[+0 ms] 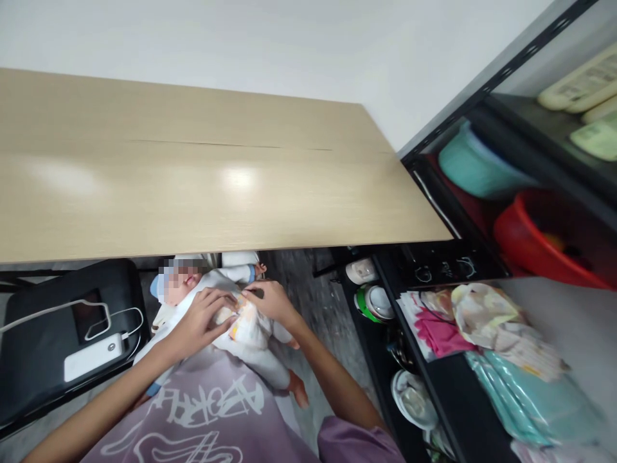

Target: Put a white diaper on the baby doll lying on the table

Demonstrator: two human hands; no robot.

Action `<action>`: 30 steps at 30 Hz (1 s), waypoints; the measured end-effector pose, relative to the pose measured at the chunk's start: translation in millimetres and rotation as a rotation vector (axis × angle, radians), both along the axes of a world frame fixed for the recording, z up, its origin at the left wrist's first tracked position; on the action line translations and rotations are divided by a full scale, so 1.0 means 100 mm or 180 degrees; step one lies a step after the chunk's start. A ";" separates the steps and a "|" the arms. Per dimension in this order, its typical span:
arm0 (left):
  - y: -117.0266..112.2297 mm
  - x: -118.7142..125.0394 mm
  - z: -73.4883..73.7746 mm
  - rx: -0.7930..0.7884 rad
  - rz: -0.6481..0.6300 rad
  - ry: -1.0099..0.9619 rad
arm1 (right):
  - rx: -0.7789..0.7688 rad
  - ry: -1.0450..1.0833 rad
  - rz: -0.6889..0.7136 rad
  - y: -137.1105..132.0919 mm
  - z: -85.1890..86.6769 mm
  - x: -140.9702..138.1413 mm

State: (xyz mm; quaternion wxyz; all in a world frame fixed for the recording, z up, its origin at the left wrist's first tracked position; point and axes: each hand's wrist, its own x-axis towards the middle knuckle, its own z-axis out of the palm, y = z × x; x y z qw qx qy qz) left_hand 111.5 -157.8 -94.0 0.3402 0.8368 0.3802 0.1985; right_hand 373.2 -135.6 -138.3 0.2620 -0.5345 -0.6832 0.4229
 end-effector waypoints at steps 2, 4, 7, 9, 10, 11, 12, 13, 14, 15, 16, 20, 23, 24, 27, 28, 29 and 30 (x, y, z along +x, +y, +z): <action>0.01 0.01 0.03 -0.0002 0.0041 -0.0023 | 0.0172 -0.0190 0.0000 0.07 -0.06 -0.03; -0.01 -0.03 0.10 -0.0045 0.0051 -0.0074 | 0.0270 -0.0437 -0.0196 0.16 -0.15 -0.02; -0.10 -0.21 0.30 -0.0413 -0.0152 -0.0152 | 0.0321 -0.0676 -0.0487 0.27 -0.20 0.04; -0.19 -0.37 0.42 -0.0794 -0.0505 -0.0107 | 0.0401 -0.0595 -0.0397 0.28 -0.13 0.02; -0.24 -0.44 0.47 -0.0952 -0.0679 -0.0047 | 0.0462 -0.0464 -0.0228 0.27 -0.06 -0.01; -0.28 -0.50 0.50 -0.1070 -0.0818 0.0017 | 0.0534 -0.0293 0.0030 0.23 0.03 -0.06; -0.31 -0.54 0.51 -0.1148 -0.0910 0.0071 | 0.0615 -0.0112 0.0368 0.19 0.13 -0.13; -0.33 -0.56 0.51 -0.1190 -0.0952 0.0104 | 0.0695 0.0036 0.0747 0.14 0.24 -0.19; -0.34 -0.55 0.51 -0.1203 -0.0962 0.0111 | 0.0769 0.0111 0.1097 0.09 0.34 -0.25; -0.33 -0.53 0.50 -0.1194 -0.0965 0.0093 | 0.0823 0.0093 0.1364 0.04 0.43 -0.28; -0.31 -0.49 0.49 -0.1166 -0.0951 0.0058 | 0.0860 0.0013 0.1507 -0.02 0.51 -0.29; -0.13 -0.24 0.48 -0.0784 -0.0560 -0.0092 | 0.0109 -0.0319 0.1056 -0.26 0.71 0.05; 0.08 0.08 0.40 -0.0305 -0.0456 -0.0005 | -0.1294 -0.0269 0.0553 -0.45 0.72 0.40; 0.16 0.23 0.35 -0.0183 -0.0547 0.0131 | -0.1456 -0.0381 0.0493 -0.51 0.70 0.47; 0.44 0.79 0.14 -0.0191 -0.1162 0.1040 | -0.1198 -0.0996 0.0551 -0.67 0.54 0.46; 0.52 0.98 0.06 -0.0328 -0.1429 0.1429 | -0.1106 -0.1169 0.0566 -0.72 0.47 0.42; 0.58 1.15 -0.01 -0.0458 -0.1613 0.1659 | -0.1081 -0.1289 0.0549 -0.77 0.40 0.38; 0.63 1.29 -0.08 -0.0587 -0.1755 0.1866 | -0.1098 -0.1352 0.0504 -0.83 0.33 0.35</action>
